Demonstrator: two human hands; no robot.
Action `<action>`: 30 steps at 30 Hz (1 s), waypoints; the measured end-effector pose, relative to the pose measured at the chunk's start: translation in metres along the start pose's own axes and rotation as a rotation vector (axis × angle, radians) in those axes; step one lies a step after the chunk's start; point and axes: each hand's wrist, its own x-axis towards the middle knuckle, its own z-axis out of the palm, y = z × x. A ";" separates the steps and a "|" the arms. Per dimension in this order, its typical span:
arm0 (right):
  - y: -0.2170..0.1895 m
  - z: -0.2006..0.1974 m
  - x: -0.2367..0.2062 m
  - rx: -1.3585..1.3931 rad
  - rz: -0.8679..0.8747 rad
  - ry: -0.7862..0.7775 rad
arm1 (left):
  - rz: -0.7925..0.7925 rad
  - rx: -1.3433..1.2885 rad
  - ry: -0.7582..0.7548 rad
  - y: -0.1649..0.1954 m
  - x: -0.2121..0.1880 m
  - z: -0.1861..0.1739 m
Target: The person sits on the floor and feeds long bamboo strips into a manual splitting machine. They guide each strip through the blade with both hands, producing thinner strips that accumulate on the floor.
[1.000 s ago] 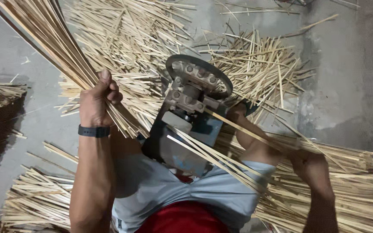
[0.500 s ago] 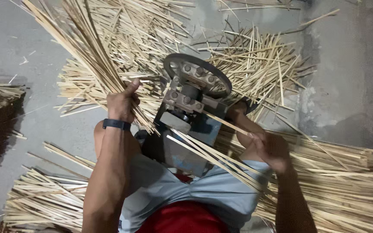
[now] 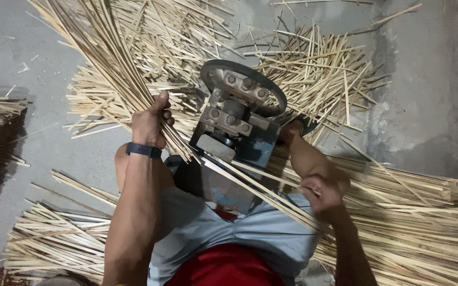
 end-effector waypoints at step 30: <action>-0.062 -0.010 0.065 -0.345 0.100 0.102 | 0.066 -0.036 -0.117 0.005 -0.002 0.018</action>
